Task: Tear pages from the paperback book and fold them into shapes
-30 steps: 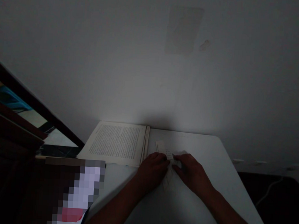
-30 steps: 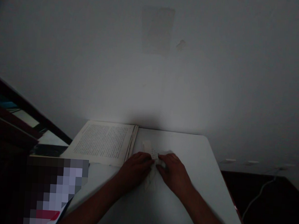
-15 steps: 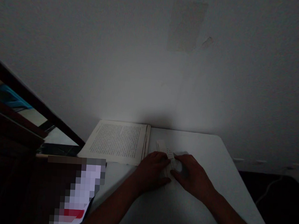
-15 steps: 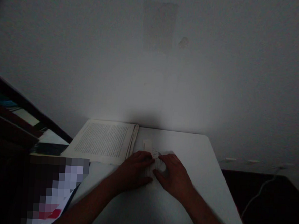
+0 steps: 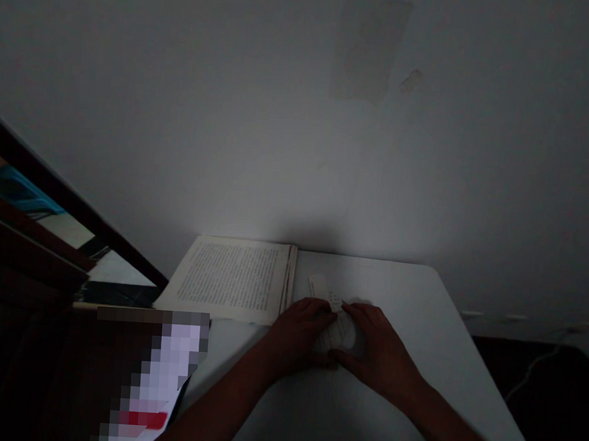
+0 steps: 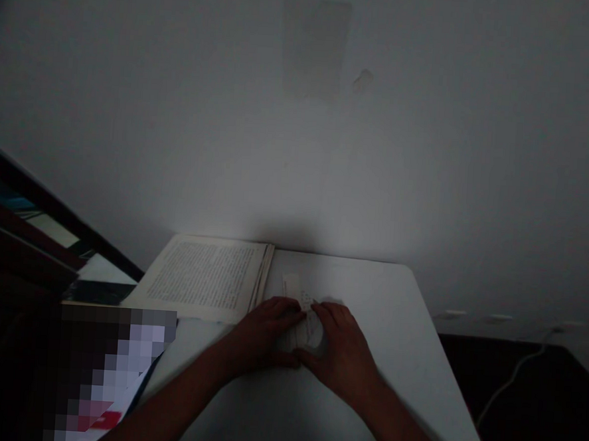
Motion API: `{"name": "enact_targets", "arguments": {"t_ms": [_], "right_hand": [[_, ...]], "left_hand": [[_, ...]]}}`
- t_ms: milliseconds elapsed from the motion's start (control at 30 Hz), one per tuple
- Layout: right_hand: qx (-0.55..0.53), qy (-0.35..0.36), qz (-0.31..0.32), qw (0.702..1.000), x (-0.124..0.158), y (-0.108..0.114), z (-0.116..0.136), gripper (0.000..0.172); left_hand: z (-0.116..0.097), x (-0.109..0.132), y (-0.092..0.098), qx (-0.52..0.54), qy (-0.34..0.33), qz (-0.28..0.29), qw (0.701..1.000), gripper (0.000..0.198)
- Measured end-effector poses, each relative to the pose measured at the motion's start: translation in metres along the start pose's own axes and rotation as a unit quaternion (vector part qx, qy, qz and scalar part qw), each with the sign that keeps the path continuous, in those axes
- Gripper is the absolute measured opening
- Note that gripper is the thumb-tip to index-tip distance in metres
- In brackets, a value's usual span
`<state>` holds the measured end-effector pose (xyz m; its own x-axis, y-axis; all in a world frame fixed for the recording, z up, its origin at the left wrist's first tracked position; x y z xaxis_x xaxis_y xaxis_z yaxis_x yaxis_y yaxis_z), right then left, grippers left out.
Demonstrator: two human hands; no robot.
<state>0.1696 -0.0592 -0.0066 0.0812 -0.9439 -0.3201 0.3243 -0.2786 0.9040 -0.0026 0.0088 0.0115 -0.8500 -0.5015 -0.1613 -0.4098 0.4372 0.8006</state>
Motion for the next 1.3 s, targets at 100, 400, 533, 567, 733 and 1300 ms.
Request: {"name": "enact_targets", "arguments": {"t_ms": [100,400,533,567,733,1300], "right_hand": [[-0.019,-0.008,-0.012,1.0,-0.002,0.0,-0.004,0.054],[0.011,-0.049,-0.045,0.998,-0.019,0.005,-0.026,0.032],[0.015,-0.067,-0.066,0.995,-0.022,0.001,-0.035,0.031],[0.013,-0.071,-0.072,0.995,-0.022,0.0,-0.036,0.03],[-0.02,-0.081,-0.097,0.992,-0.02,0.001,-0.04,0.022],[-0.01,0.107,0.019,0.994,-0.026,0.004,0.012,0.032]], "left_hand": [[0.001,0.0,-0.001,0.004,0.006,0.005,1.0,0.074],[0.004,0.001,-0.006,0.006,0.009,-0.008,1.0,0.077],[0.003,0.001,-0.005,0.006,0.012,-0.006,1.0,0.077],[0.003,0.001,-0.005,0.004,0.014,-0.005,1.0,0.077],[-0.004,0.003,-0.003,0.006,0.006,0.016,1.0,0.075],[0.001,0.009,-0.007,-0.011,0.024,0.011,1.0,0.093]]}}
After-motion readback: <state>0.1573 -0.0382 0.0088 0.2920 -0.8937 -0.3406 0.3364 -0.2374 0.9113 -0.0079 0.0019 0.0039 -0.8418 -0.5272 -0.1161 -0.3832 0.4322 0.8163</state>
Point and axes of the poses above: each hand's wrist, its own x-axis away from the middle knuckle, its own y-axis out of the back of the hand, z = x × y, the point moved 2 cm from there along -x, towards the middle knuckle, and after that the axes turned 11 degrees about x, right-handed, at the moved point
